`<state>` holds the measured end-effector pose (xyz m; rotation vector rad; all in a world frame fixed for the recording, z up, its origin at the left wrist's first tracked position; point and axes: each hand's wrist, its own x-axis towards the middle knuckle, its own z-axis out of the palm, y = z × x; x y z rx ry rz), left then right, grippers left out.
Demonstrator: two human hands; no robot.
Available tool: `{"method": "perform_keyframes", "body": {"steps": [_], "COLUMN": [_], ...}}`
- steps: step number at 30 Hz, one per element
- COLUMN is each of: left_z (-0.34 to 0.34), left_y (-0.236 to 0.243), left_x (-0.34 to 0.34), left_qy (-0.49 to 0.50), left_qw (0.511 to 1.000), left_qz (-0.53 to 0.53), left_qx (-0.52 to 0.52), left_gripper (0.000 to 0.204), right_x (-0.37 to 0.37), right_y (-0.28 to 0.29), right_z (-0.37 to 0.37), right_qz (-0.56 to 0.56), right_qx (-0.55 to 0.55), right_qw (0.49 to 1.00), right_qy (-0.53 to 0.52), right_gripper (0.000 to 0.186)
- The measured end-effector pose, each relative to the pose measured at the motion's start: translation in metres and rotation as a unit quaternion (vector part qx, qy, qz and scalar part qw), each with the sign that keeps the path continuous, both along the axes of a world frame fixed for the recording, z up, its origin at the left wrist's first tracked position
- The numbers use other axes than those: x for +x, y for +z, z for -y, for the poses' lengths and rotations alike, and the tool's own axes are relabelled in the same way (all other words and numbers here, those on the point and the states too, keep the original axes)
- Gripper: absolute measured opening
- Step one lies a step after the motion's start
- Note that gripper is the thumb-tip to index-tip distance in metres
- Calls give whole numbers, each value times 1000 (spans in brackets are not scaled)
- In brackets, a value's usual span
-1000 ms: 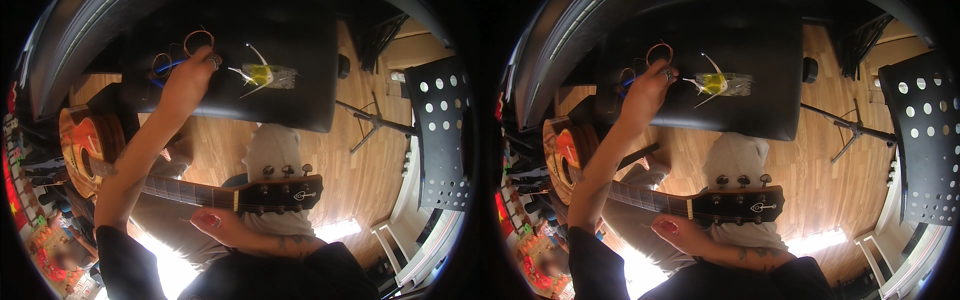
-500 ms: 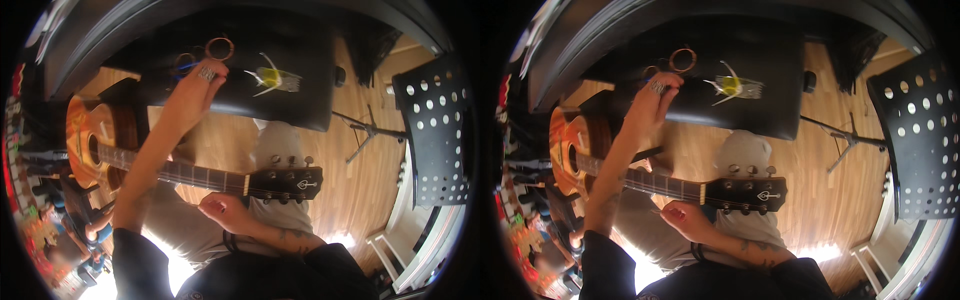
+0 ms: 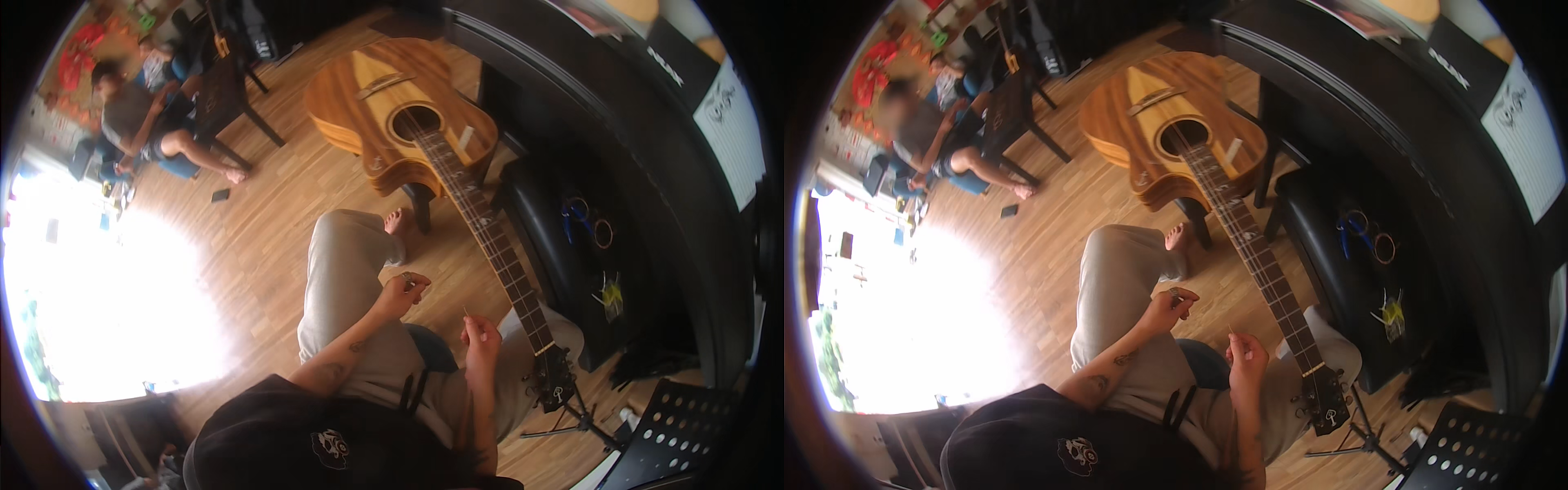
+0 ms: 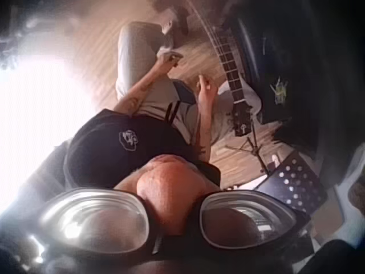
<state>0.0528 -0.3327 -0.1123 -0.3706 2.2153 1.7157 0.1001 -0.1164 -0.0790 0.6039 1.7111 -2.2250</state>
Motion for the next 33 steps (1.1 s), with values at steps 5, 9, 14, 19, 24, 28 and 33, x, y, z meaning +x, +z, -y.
{"method": "perform_keyframes", "body": {"steps": [5,9,14,19,24,28,33], "left_z": [-9,-12,-7,39,109,191,237], "left_y": [-64,-62,-8,56,135,178,162], "left_x": [-1,-2,-8,-45,-145,-230,-314], "left_qy": [-27,20,36,86,218,292,290], "left_qw": [982,991,991,972,898,909,881], "left_qz": [-181,-130,-83,-150,-311,-280,-350], "left_qx": [-54,-7,97,162,222,105,133], "left_gripper": [14,12,15,17,16,20,25], "right_x": [-1,2,7,-11,-52,-115,-213], "right_y": [-19,-34,-16,95,182,217,207], "right_z": [27,35,25,40,64,95,145], "right_qz": [12,-4,-66,-146,-200,-251,-300], "right_qx": [86,122,142,187,180,230,235], "right_qw": [996,992,988,971,956,914,906], "right_qy": [20,14,-11,4,113,219,182], "right_gripper": [15,17,15,11,7,8,8]}}
